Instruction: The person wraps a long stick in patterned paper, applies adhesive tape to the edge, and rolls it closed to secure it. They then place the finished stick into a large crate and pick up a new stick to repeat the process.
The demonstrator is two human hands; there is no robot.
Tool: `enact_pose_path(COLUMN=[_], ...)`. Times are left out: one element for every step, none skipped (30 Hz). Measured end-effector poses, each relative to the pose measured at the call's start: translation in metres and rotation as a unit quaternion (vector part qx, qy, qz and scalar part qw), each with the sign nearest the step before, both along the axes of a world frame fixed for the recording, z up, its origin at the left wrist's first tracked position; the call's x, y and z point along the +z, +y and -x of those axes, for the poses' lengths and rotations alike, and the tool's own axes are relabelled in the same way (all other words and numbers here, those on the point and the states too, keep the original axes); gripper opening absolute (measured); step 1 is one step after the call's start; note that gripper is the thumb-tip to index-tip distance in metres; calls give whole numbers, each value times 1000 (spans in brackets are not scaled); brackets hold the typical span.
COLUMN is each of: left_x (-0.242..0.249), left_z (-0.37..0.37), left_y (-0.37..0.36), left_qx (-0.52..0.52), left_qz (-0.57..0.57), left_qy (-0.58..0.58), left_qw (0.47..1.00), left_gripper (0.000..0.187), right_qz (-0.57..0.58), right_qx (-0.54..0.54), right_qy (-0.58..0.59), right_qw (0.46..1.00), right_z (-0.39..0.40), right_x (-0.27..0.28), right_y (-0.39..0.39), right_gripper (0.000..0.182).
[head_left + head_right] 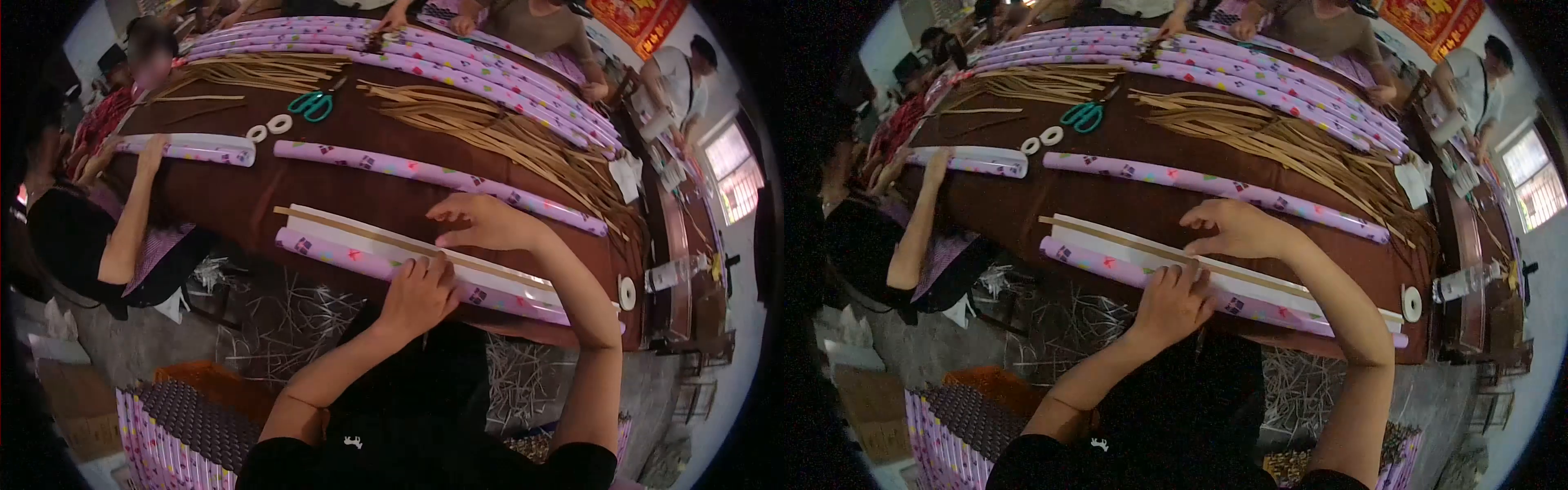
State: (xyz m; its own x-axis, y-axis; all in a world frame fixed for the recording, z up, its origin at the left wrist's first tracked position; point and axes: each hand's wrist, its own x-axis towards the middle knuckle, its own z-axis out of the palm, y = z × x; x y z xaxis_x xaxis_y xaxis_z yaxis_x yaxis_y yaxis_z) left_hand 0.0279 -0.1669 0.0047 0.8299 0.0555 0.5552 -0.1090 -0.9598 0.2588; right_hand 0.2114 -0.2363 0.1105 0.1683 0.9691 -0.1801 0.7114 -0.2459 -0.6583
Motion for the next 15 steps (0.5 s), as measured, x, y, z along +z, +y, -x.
enact_pose_path(left_x=[1,3,7,7,5,3,2,2,-1,-5,-8,-9,-9,-10,-10], left_z=[0,0,0,1,1,1,1,1,2,1,2,3,4,5,5], left_y=[0,-1,-1,1,1,1,1,-1,-2,-1,-1,-2,-1,-1,-1], left_qx=[-7,2,11,-2,-20,-10,1,3,-10,-5,1,-1,-10,-8,-5], left_qz=[-17,-36,-57,-59,-60,-62,-65,-50,-53,-53,-53,-51,-55,-54,-50], left_qy=[15,7,-2,18,16,4,-8,-3,-2,-28,-54,-49,-51,-65,-79], left_qw=[1000,999,998,998,998,998,998,999,999,998,997,997,997,996,996], left_gripper=[45,44,43,48,48,48,49,47,47,45,42,38,38,36,35], right_qz=[45,90,57,60,56,51,47,45,50,56,-45,-47,1,47,-1], right_qx=[-13,-25,-20,-38,-63,-86,-108,-123,-119,-114,-69,-80,-86,-89,-66], right_qy=[-40,-79,-149,-149,-125,-100,-50,-48,-102,-156,-248,-248,-131,-13,-13], right_qw=[998,993,987,986,989,990,992,990,986,979,965,964,988,995,998], right_z=[-3,-6,-15,-14,-12,-11,-12,-12,-7,-5,-13,-15,-16,-17,-15], right_x=[4,7,-13,-17,-19,-23,-34,-41,-39,-39,-59,-52,-39,-32,-29], right_y=[-27,-54,-83,-101,-117,-131,-140,-149,-148,-149,-156,-156,-149,-145,-145], right_gripper=[48,49,48,48,45,41,36,36,34,32,25,25,22,20,20])
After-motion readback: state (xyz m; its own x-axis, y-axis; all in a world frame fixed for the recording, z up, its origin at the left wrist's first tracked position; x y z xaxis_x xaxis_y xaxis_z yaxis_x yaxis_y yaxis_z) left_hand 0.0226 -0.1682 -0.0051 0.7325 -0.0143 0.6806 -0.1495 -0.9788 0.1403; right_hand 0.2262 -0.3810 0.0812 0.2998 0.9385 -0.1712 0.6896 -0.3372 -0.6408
